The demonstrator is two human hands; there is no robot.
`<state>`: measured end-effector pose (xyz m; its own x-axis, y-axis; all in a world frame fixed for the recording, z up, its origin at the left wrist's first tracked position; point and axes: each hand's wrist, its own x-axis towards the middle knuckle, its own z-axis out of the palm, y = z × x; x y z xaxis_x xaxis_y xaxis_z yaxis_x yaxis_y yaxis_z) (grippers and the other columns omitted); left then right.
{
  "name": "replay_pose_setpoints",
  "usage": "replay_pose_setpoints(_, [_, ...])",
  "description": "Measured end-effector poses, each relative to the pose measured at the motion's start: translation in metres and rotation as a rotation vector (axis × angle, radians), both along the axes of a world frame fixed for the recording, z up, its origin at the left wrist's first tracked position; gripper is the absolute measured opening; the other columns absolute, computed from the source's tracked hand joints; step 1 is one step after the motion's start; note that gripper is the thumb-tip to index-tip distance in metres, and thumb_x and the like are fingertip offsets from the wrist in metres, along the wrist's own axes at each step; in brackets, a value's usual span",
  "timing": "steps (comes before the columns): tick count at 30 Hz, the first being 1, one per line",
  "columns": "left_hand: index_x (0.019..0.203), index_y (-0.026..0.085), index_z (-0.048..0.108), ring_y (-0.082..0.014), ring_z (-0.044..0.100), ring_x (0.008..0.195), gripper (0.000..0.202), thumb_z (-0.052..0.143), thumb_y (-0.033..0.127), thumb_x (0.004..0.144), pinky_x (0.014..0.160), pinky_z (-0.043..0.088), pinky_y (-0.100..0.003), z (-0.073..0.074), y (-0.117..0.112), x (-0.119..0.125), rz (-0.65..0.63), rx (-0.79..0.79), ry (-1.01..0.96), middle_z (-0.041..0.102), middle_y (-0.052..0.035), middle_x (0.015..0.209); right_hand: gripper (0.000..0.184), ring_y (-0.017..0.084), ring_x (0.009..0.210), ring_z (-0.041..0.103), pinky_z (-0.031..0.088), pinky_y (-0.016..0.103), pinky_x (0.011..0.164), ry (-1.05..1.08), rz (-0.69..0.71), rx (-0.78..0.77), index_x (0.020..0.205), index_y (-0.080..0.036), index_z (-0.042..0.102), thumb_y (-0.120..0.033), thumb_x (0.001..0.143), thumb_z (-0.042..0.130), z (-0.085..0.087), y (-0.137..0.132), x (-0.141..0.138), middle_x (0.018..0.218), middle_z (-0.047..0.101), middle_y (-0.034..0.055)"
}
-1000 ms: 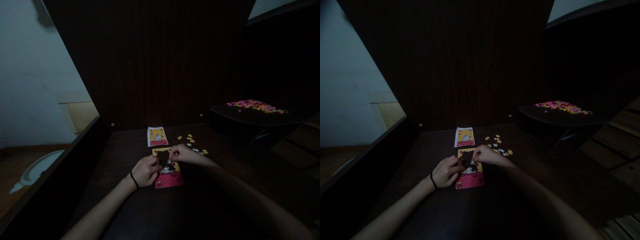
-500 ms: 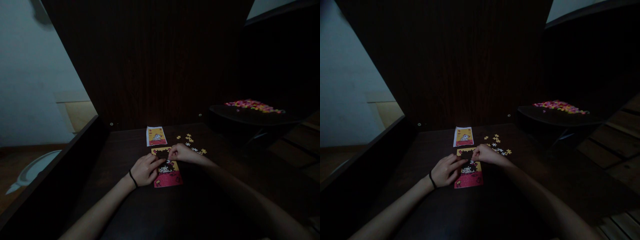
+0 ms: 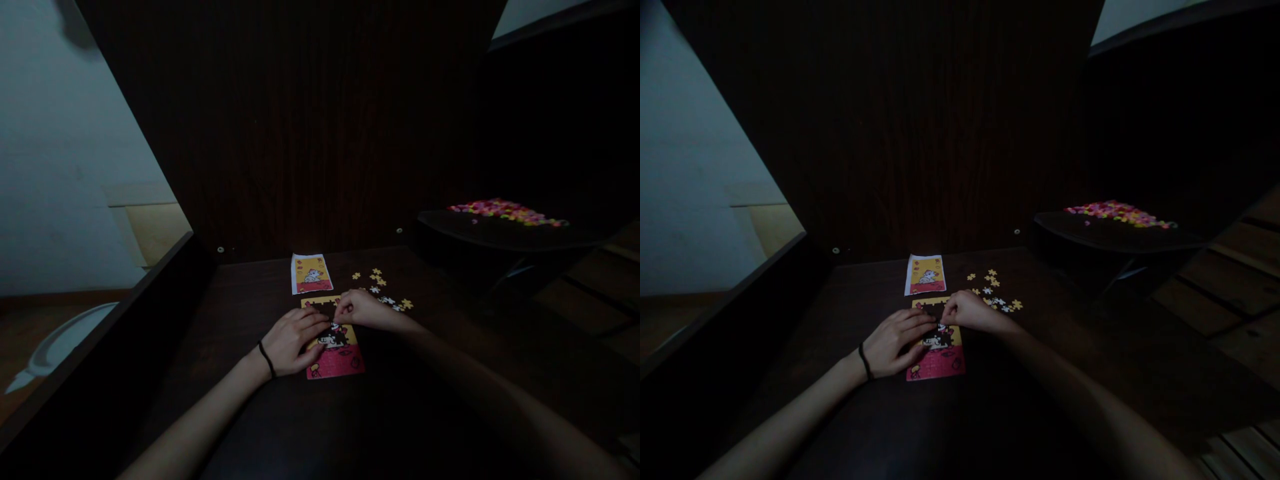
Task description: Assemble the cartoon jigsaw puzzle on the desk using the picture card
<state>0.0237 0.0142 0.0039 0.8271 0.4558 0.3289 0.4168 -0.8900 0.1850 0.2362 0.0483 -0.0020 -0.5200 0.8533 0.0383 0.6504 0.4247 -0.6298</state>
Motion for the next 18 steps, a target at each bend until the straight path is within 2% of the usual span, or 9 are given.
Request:
replay_pose_setpoints(6, [0.115,0.015,0.048,-0.0215,0.046,0.106,0.038,0.044,0.03,0.081,0.09,0.038,-0.038,0.002,-0.001,0.0,-0.013,0.01,-0.003,0.055,-0.0076,0.113,0.014,0.012,0.062,0.055,0.039,0.021,0.055,-0.004,0.06,0.036,0.069,-0.015,0.069,-0.022,0.068,0.057,0.006,-0.001,0.002,0.068,0.064,0.0034])
replay_pose_setpoints(10, [0.112,0.015,0.051,-0.0216,0.048,0.102,0.035,0.043,0.029,0.081,0.088,0.039,-0.038,0.001,-0.001,0.0,-0.025,0.027,-0.013,0.057,-0.0081,0.11,0.016,0.012,0.059,0.054,0.039,0.021,0.053,0.007,0.111,-0.06,0.069,-0.014,0.069,-0.025,0.068,0.058,0.012,-0.003,0.004,0.066,0.063,0.0025])
replay_pose_setpoints(13, [0.109,0.015,0.053,-0.0214,0.048,0.1,0.033,0.043,0.029,0.081,0.087,0.04,-0.037,-0.001,0.0,0.0,-0.036,0.031,-0.014,0.058,-0.0075,0.108,0.016,0.011,0.056,0.053,0.038,0.02,0.051,-0.014,0.112,-0.108,0.068,-0.013,0.069,-0.026,0.067,0.059,0.01,-0.003,0.004,0.063,0.062,0.0022])
replay_pose_setpoints(18, [0.109,0.018,0.055,-0.0226,0.046,0.104,0.034,0.045,0.032,0.08,0.089,0.038,-0.038,-0.003,0.0,-0.001,-0.02,0.045,-0.013,0.054,-0.0085,0.111,0.014,0.011,0.056,0.051,0.038,0.02,0.051,-0.01,0.102,-0.097,0.067,-0.013,0.068,-0.025,0.064,0.061,0.0,0.001,0.004,0.062,0.06,0.0019])
